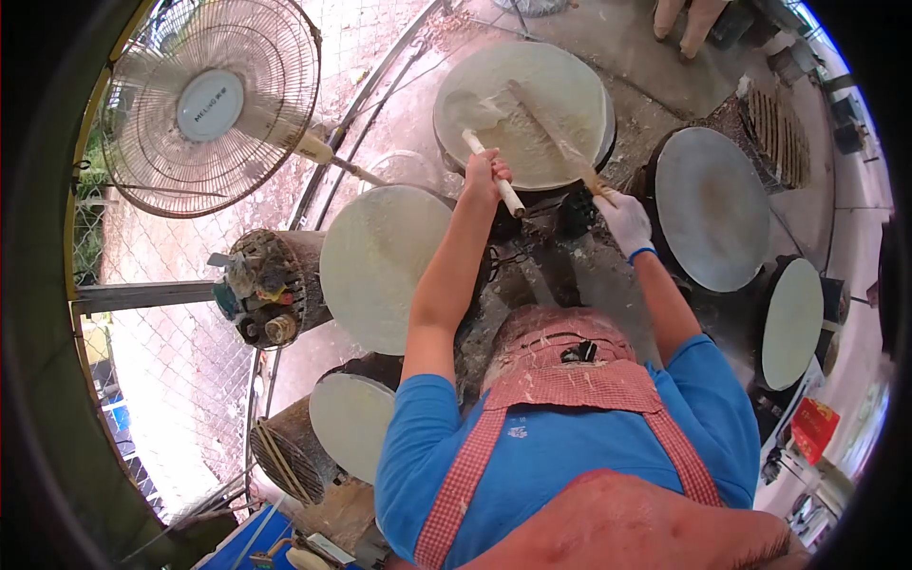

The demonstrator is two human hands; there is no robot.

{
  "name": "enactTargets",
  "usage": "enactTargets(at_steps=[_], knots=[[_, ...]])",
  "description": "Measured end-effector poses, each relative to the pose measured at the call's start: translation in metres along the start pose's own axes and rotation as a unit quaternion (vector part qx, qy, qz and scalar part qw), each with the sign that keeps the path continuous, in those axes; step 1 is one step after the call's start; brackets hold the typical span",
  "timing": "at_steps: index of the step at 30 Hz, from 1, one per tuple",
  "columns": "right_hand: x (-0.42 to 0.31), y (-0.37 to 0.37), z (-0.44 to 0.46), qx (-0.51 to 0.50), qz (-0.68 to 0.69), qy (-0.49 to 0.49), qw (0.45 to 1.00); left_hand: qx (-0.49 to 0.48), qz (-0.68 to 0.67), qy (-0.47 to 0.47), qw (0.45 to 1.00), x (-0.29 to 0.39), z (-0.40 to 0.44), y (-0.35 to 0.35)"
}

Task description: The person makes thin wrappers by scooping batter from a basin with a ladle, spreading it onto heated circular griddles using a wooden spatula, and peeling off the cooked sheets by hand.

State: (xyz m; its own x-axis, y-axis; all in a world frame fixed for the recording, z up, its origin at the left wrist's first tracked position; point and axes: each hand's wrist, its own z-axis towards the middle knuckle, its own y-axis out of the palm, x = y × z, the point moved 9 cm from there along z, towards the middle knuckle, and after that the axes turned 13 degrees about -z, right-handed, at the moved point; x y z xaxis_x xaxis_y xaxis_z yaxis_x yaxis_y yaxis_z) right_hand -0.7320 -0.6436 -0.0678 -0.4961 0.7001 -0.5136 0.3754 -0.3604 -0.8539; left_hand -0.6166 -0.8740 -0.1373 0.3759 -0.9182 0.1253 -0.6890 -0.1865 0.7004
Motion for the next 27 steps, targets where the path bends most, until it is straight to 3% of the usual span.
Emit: enactTargets(at_steps=[2, 4, 7, 10, 13, 14, 15, 16, 17, 18, 19, 21, 22, 24, 25, 26, 27], knots=[[-0.017, 0.016, -0.001, -0.026, -0.002, -0.010, 1.000, -0.007, -0.024, -0.044, 0.999, -0.005, 0.000, 0.001], [-0.032, 0.010, -0.012, -0.038, -0.108, -0.014, 0.993, -0.011, -0.027, -0.049, 0.998, -0.004, 0.000, 0.002], [-0.008, -0.005, 0.001, 0.006, -0.165, -0.031, 0.986, -0.009, -0.035, -0.063, 0.997, -0.003, -0.005, 0.000], [0.002, 0.006, 0.009, 0.031, 0.009, -0.072, 0.997, -0.004, -0.039, -0.066, 0.997, -0.004, -0.007, -0.002], [-0.020, 0.027, -0.012, -0.071, 0.057, -0.001, 0.996, 0.001, -0.040, -0.059, 0.997, -0.004, -0.004, -0.001], [-0.033, 0.025, -0.018, 0.010, 0.110, -0.083, 0.990, 0.008, -0.045, -0.058, 0.997, -0.006, -0.011, 0.002], [-0.010, 0.054, -0.020, -0.121, 0.288, 0.039, 0.949, 0.021, -0.046, -0.055, 0.997, -0.004, -0.018, 0.002], [-0.012, 0.072, -0.036, -0.247, 0.447, 0.159, 0.845, -0.037, -0.127, -0.099, 0.986, -0.004, -0.038, 0.014], [-0.015, 0.067, -0.044, -0.256, 0.471, 0.161, 0.828, -0.096, -0.206, -0.142, 0.963, 0.000, -0.062, 0.020], [-0.015, 0.062, -0.052, -0.265, 0.494, 0.163, 0.812, -0.124, -0.093, -0.083, 0.984, 0.015, -0.069, -0.003], [-0.012, 0.059, -0.057, -0.267, 0.486, 0.155, 0.818, -0.148, 0.020, -0.021, 0.989, 0.024, -0.077, -0.026], [-0.021, 0.040, -0.055, -0.218, 0.485, 0.116, 0.839, -0.099, -0.135, -0.149, 0.975, -0.005, -0.121, -0.046], [-0.020, 0.035, -0.058, -0.184, 0.478, 0.112, 0.851, -0.093, -0.144, -0.146, 0.974, -0.003, -0.133, -0.049], [-0.004, 0.039, -0.031, -0.113, 0.461, 0.136, 0.870, -0.115, -0.298, -0.266, 0.910, -0.015, -0.168, -0.045], [-0.001, 0.026, -0.024, -0.111, 0.347, 0.147, 0.920, -0.120, -0.266, -0.252, 0.923, -0.013, -0.179, -0.051], [0.013, 0.032, -0.018, -0.113, 0.347, 0.141, 0.920, -0.124, -0.267, -0.248, 0.923, -0.017, -0.197, -0.055], [0.019, 0.030, -0.010, -0.057, 0.187, 0.014, 0.981, -0.177, -0.252, -0.231, 0.923, -0.018, -0.222, -0.053]])
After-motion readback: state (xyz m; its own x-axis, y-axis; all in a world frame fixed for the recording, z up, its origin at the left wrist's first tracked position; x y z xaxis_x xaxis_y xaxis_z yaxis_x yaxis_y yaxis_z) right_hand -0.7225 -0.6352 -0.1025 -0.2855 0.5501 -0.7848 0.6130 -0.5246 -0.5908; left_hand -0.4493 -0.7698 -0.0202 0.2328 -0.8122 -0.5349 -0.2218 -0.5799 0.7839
